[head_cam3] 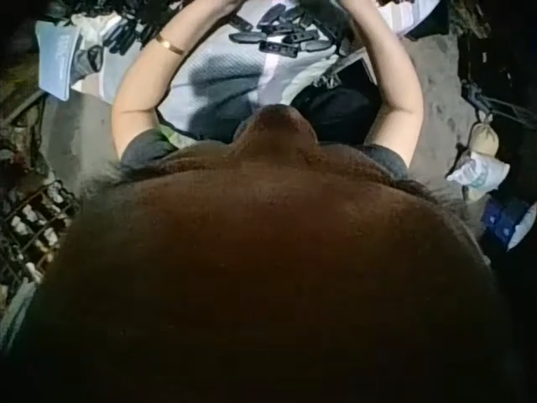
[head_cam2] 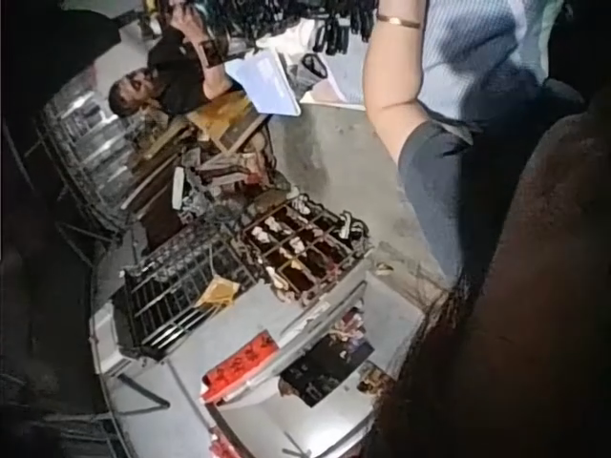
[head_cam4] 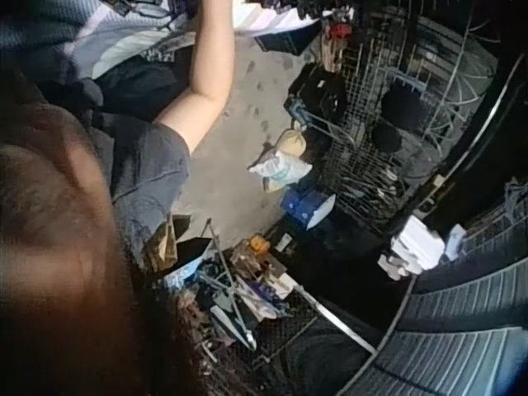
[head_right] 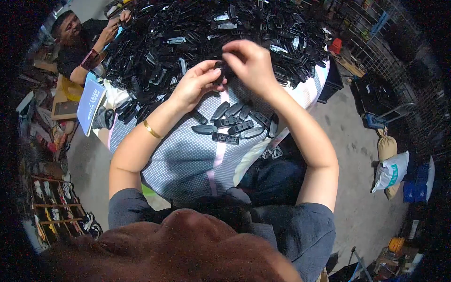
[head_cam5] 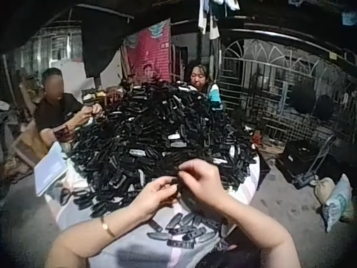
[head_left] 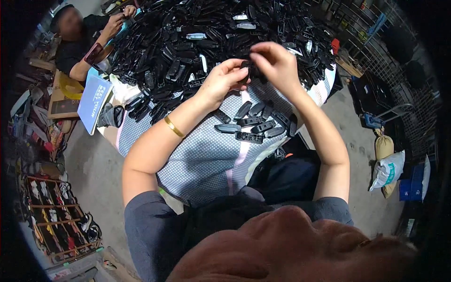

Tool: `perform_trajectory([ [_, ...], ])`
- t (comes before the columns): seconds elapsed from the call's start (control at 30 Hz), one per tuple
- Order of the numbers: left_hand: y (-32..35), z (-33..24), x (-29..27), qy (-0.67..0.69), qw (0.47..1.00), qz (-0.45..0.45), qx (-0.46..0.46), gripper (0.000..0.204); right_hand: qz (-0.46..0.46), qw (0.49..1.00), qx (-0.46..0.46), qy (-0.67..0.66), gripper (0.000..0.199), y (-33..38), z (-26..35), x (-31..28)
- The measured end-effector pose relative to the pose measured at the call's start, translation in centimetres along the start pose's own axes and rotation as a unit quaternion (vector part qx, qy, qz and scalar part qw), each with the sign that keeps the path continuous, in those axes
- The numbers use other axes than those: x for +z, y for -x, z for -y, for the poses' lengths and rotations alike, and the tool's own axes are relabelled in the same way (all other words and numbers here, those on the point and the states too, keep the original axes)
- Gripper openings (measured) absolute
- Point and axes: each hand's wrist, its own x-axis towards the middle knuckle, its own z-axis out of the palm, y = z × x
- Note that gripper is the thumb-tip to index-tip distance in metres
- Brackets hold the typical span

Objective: Sorting and inspecting a large quantity of small black plastic components on a workbench.

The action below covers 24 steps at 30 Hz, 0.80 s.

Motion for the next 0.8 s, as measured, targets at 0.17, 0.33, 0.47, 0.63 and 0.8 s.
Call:
perform_trajectory([
  [0.17,0.5,-0.3,1.1,-0.028,0.999,-0.016,0.042,0.024,-0.013,0.992,-0.115,0.043,0.015,2.0,2.1,-0.4],
  [0.33,0.8,-0.4,1.8,-0.044,0.995,-0.052,0.067,0.025,0.014,0.967,0.156,-0.201,0.027,2.8,2.2,-0.7],
  [0.47,0.7,-0.5,1.4,-0.103,0.984,-0.072,0.127,0.033,0.021,0.964,0.180,-0.196,0.037,2.6,2.1,-1.4],
  [0.63,0.5,-0.4,0.7,-0.148,0.974,-0.072,0.156,0.034,0.038,0.994,0.101,-0.033,0.031,3.0,2.7,-1.0],
  [0.8,0.9,-0.7,1.3,-0.155,0.975,-0.085,0.136,0.034,0.025,0.998,0.043,0.033,0.029,3.2,2.5,-0.9],
])
